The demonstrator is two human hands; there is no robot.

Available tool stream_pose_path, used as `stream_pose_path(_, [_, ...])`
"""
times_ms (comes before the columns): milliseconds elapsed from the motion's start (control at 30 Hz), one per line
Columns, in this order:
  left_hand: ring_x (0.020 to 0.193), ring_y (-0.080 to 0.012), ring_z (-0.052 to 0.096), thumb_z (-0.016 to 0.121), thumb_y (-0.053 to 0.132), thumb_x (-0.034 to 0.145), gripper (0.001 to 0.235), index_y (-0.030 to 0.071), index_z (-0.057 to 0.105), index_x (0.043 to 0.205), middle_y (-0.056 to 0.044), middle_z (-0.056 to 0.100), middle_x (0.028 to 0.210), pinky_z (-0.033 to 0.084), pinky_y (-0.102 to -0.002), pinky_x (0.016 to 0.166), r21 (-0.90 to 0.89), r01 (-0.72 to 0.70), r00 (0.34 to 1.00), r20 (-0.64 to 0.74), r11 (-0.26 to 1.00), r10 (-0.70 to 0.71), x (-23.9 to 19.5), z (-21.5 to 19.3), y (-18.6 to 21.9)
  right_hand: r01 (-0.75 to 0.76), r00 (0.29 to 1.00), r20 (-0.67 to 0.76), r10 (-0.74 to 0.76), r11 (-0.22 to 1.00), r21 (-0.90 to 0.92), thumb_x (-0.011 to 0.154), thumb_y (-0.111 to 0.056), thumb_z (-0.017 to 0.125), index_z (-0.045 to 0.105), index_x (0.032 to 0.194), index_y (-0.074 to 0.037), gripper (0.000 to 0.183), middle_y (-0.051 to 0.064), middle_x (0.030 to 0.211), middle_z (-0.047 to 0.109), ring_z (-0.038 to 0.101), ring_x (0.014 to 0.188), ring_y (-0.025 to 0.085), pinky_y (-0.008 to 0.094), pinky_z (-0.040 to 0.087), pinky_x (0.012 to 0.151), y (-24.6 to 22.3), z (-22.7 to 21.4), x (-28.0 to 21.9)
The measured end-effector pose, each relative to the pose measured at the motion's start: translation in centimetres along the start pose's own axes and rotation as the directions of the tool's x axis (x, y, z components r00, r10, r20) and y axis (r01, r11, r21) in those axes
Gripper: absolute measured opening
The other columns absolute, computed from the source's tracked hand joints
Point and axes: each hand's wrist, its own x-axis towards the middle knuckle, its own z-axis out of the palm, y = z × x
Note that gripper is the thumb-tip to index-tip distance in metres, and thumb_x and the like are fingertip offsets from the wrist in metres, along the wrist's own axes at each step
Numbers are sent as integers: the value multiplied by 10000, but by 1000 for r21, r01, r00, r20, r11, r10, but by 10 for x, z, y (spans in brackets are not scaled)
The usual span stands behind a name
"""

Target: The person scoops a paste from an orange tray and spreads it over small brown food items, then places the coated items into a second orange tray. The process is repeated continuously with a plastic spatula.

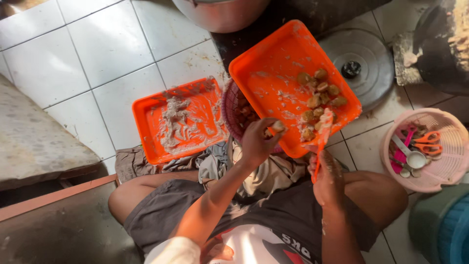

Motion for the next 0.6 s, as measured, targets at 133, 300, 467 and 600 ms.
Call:
stream_pose_path(133, [1250, -385, 559, 754, 281, 894, 537, 104, 584, 1372, -139, 619, 1330, 439, -538, 1043, 153, -397, 917, 22, 905, 398, 39, 31, 23, -22, 997, -70, 27, 997, 73, 1091, -323, 525, 645, 1220, 8, 375, -5, 873, 489, 447, 795, 93, 259, 391, 717, -20, -7, -3])
stream_pose_path(300, [1047, -229, 765, 634, 296, 1011, 231, 97, 697, 1112, -75, 756, 1051, 591, -401, 901, -108, -142, 982, -139, 984, 127, 45, -16, 0, -17, 998, -49, 28, 978, 208, 1117, -372, 485, 639, 1203, 7, 419, 4, 876, 481, 409, 753, 103, 251, 362, 639, -32, -10, -3])
stream_pose_path(467, [940, -310, 707, 668, 236, 966, 196, 47, 701, 1005, -137, 743, 916, 557, -431, 838, 197, 51, 941, -337, 979, 19, 38, -28, -70, -44, 997, -43, 57, 966, 253, 1112, -388, 500, 638, 1196, 14, 434, 9, 863, 475, 393, 729, 113, 260, 348, 603, -31, -6, 10])
stream_pose_path(600, [1226, -392, 567, 689, 238, 925, 416, 80, 596, 1299, -168, 604, 1302, 528, -572, 905, 505, -2, 998, 50, 863, -28, 61, 27, -133, -63, 997, -16, 69, 966, 251, 1116, -383, 497, 636, 1203, 16, 431, 18, 861, 476, 401, 736, 119, 270, 359, 624, -28, -4, 11])
